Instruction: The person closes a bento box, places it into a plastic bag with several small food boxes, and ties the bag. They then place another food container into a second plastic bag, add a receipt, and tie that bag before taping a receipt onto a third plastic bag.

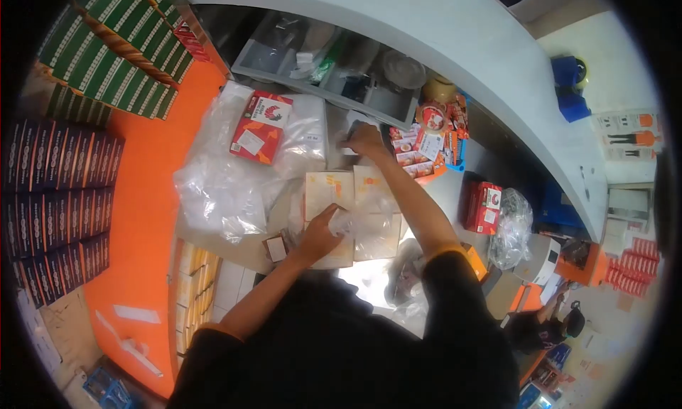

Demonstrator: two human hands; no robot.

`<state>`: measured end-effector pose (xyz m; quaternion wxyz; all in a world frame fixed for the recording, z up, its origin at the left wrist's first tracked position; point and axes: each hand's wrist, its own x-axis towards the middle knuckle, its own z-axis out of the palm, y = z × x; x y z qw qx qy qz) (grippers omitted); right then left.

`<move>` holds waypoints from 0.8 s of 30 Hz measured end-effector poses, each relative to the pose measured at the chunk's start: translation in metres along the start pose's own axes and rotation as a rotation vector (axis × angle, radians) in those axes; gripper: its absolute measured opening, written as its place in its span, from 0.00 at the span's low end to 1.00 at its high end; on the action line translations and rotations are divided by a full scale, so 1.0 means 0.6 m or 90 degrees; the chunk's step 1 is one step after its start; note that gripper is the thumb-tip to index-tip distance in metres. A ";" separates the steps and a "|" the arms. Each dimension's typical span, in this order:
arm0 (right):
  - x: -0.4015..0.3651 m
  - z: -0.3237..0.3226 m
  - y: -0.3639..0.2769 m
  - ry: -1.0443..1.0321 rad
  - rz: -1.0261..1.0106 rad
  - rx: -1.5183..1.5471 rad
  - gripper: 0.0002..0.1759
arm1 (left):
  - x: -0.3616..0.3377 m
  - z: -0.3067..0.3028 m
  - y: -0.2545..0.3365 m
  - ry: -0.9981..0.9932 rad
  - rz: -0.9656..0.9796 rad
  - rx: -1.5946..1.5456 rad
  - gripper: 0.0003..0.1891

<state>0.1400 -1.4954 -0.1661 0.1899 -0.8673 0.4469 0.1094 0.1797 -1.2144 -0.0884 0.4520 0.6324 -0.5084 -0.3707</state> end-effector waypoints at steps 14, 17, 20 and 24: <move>-0.091 -0.076 0.006 0.018 -0.165 0.250 0.16 | -0.002 -0.004 0.017 0.011 -0.060 -0.043 0.23; -0.220 -0.073 0.023 -0.054 -0.306 0.479 0.22 | -0.007 0.005 0.000 -0.004 -0.045 0.003 0.28; -0.361 -0.036 0.019 0.141 -0.514 0.554 0.24 | -0.002 -0.014 -0.026 -0.059 0.265 0.264 0.19; -0.418 -0.010 -0.011 0.309 -0.373 0.490 0.07 | 0.039 -0.013 -0.017 -0.023 0.358 0.266 0.18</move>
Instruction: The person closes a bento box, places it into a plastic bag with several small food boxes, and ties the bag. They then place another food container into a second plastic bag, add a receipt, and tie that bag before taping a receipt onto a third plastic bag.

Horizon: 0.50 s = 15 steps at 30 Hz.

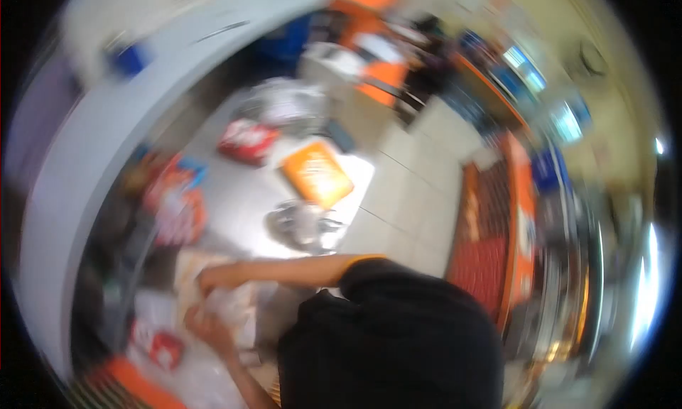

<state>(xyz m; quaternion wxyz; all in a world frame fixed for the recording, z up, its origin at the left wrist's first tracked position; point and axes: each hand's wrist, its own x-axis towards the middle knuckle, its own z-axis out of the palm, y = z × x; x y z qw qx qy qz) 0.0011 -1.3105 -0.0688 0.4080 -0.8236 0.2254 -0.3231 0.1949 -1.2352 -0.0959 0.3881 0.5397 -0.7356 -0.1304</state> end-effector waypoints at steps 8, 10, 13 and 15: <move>-0.003 0.074 0.040 0.180 0.188 -0.247 0.07 | 0.044 -0.034 -0.025 -0.194 -0.080 -0.047 0.11; -0.014 0.083 0.032 0.232 0.175 -0.244 0.07 | 0.043 -0.031 -0.005 -0.201 -0.081 -0.030 0.11; -0.020 0.081 0.025 0.246 0.087 -0.274 0.06 | 0.041 -0.030 0.001 -0.168 -0.083 -0.036 0.12; -0.021 0.079 0.022 0.235 0.024 -0.283 0.06 | 0.042 -0.035 0.008 -0.138 -0.070 -0.059 0.12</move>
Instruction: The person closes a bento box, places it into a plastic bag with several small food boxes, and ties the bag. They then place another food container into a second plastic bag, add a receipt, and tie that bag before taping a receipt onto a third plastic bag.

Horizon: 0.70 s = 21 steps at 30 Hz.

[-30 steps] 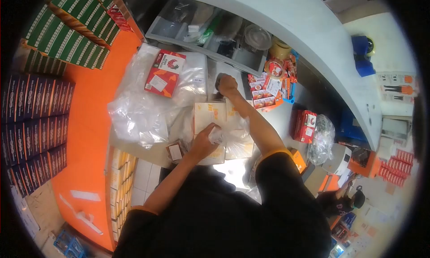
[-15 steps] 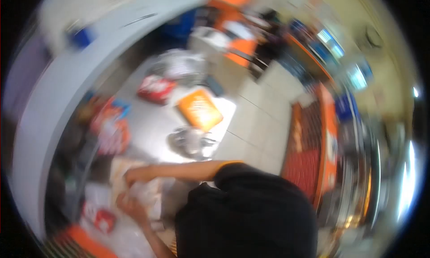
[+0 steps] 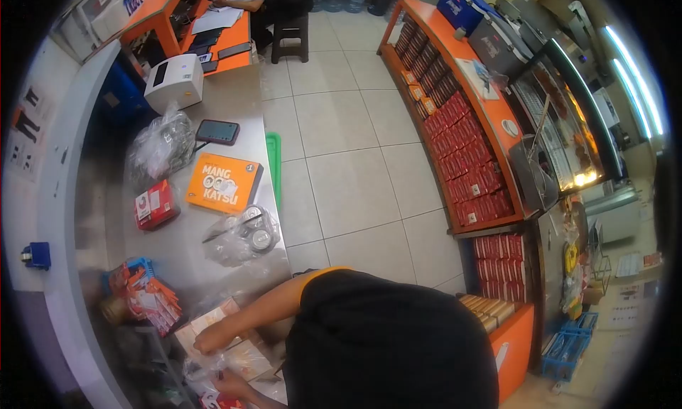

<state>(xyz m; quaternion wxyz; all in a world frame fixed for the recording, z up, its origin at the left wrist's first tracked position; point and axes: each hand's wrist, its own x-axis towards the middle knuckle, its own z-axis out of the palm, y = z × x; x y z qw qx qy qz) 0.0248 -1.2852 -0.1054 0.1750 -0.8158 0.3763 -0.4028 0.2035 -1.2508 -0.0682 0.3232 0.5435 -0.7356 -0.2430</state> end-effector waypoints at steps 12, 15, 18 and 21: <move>-0.002 -0.007 -0.013 -0.050 0.022 -0.009 0.11 | 0.013 0.006 0.022 -0.036 -0.272 -0.182 0.19; -0.001 -0.003 -0.020 -0.039 0.058 0.050 0.12 | 0.015 0.008 0.025 0.065 -0.305 -0.405 0.22; 0.010 -0.003 -0.009 -0.060 0.117 0.091 0.11 | 0.024 -0.002 0.060 -0.034 -0.316 0.084 0.19; 0.022 -0.006 -0.001 -0.050 0.117 0.059 0.12 | 0.018 -0.008 0.039 -0.004 -0.266 0.168 0.25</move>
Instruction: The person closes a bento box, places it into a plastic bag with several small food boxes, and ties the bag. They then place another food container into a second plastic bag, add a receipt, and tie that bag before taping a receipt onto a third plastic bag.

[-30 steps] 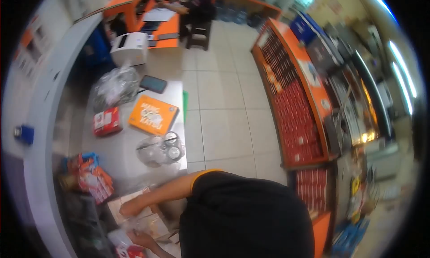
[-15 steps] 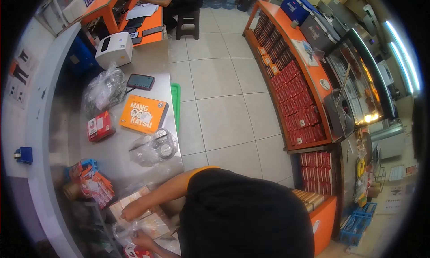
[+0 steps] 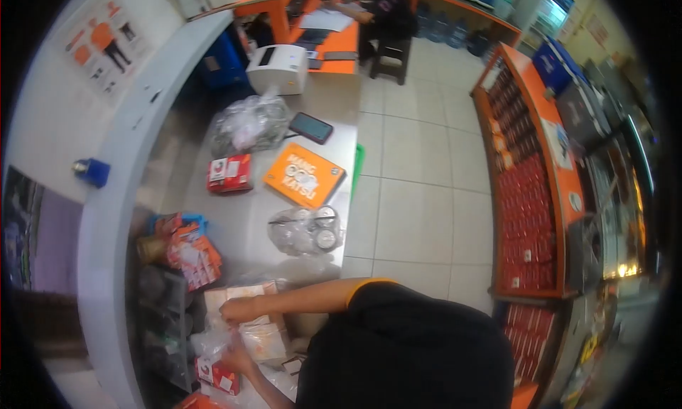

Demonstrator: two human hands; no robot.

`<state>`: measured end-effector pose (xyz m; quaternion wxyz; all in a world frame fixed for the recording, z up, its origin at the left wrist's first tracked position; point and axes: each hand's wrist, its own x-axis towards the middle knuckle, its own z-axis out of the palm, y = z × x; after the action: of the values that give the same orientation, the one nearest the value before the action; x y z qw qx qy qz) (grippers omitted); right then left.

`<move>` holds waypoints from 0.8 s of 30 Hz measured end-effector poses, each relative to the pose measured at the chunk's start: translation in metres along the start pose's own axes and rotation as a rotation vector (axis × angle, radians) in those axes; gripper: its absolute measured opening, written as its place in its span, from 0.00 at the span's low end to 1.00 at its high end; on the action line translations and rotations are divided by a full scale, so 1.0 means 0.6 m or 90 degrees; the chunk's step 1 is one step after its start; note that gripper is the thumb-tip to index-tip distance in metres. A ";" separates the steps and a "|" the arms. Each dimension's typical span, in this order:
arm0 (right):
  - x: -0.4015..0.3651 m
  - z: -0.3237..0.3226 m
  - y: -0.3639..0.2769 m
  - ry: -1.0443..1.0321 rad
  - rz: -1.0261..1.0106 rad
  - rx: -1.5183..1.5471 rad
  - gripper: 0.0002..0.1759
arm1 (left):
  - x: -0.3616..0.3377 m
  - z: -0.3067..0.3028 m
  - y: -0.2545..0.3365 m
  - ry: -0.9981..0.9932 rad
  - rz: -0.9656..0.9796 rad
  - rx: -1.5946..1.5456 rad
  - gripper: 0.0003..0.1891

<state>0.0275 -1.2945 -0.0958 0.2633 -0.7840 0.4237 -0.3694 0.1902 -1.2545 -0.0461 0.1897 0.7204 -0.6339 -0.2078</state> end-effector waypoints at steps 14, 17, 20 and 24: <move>-0.039 -0.039 -0.045 0.027 -0.095 0.129 0.08 | 0.014 0.024 -0.031 -0.131 -0.393 -0.802 0.07; -0.042 -0.042 -0.054 0.043 -0.148 0.098 0.08 | 0.007 0.007 -0.027 -0.203 -0.421 -0.835 0.08; -0.037 -0.024 -0.038 0.041 -0.151 0.064 0.11 | 0.013 0.005 -0.029 -0.245 -0.418 -0.814 0.09; -0.025 -0.043 -0.047 -0.027 0.028 0.181 0.09 | 0.000 0.000 -0.004 -0.166 -0.405 -0.726 0.12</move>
<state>0.0146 -1.2699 -0.0656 0.3889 -0.7368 0.3785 -0.4034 0.1925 -1.2544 -0.0473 0.3921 0.6281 -0.1992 -0.6419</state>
